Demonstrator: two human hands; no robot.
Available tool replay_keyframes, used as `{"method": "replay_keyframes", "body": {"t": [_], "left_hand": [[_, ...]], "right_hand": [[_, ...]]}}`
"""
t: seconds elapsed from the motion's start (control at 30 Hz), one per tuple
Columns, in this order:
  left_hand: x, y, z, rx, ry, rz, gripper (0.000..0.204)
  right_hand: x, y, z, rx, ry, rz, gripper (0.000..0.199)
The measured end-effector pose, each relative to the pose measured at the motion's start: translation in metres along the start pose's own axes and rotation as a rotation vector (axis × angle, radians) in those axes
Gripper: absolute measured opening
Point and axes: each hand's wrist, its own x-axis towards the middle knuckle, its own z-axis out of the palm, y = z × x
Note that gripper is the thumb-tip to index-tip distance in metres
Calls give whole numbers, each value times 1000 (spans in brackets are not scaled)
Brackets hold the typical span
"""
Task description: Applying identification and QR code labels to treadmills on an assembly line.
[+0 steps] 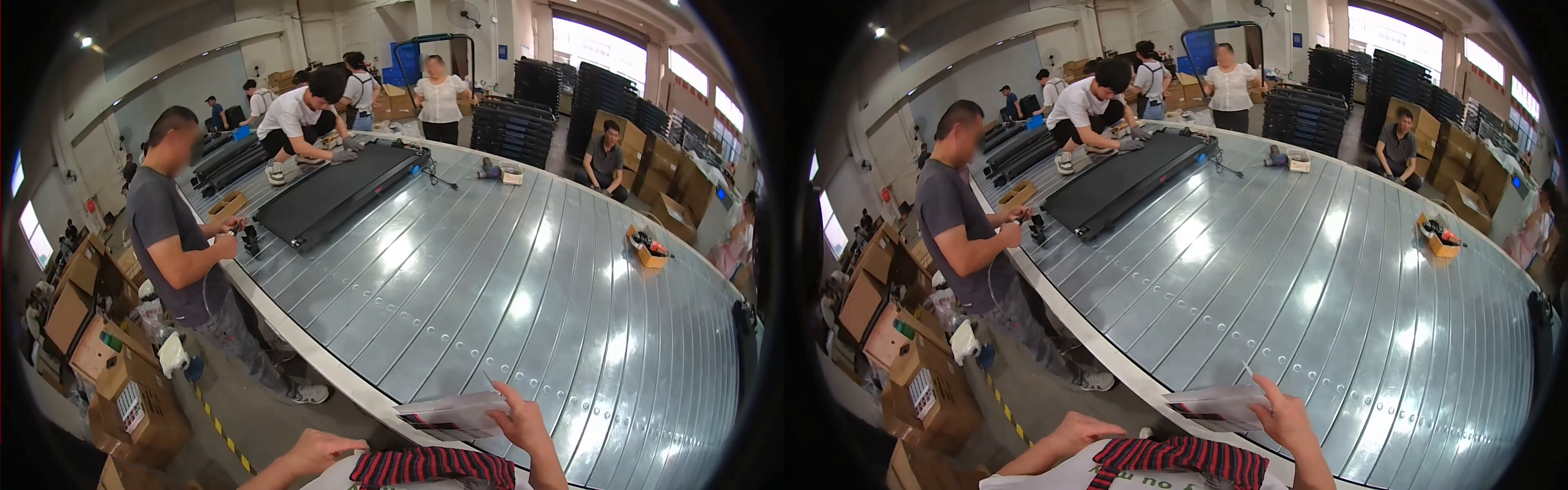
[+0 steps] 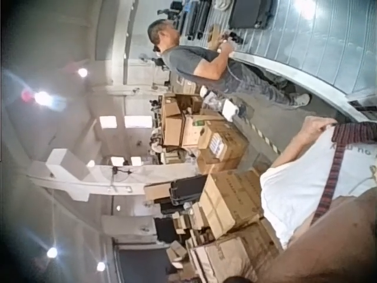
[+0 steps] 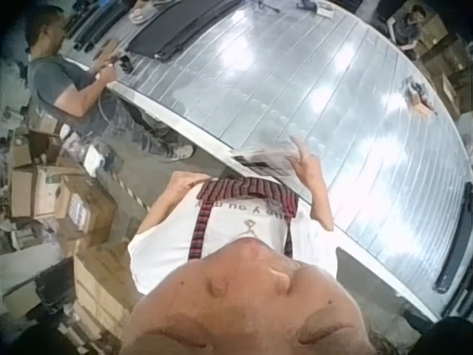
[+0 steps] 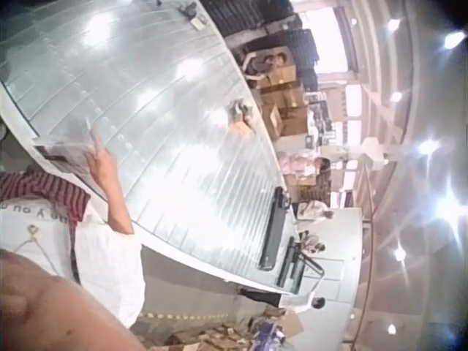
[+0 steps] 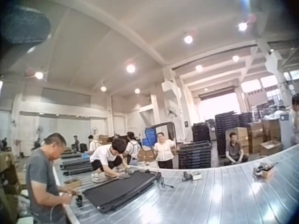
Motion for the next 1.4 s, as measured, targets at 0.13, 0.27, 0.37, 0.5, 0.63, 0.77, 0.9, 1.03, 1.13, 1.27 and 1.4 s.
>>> {"method": "replay_keyframes", "body": {"t": [0.13,0.27,0.37,0.5,0.63,0.77,0.9,1.03,1.13,1.27,1.4], "left_hand": [[-17,2,56,-502,-131,-208,33],[-5,16,75,-926,-225,-480,33],[13,20,85,-744,-109,-271,29],[32,27,90,-494,47,10,24],[37,19,70,-199,236,105,15],[15,10,57,-70,317,79,13],[17,18,59,-728,-93,-312,14],[7,-34,119,-1016,-187,-360,22],[11,-32,128,-928,-231,-356,23],[21,-22,126,-795,-272,-335,24],[35,-19,108,-644,-329,-320,25]], "right_hand": [[-16,37,-15,20,28,-85,54],[-25,51,-32,47,79,-144,55],[-24,57,-30,57,104,-149,55],[-28,51,-24,23,103,-115,54],[-25,48,-19,19,101,-141,54],[-20,44,-20,51,113,-149,52],[-25,47,-12,91,150,-176,51],[-28,51,-13,115,107,-146,52],[-28,54,-15,56,153,-111,52],[-31,58,-25,129,258,-149,53],[-32,58,-20,186,324,-157,53]]}}
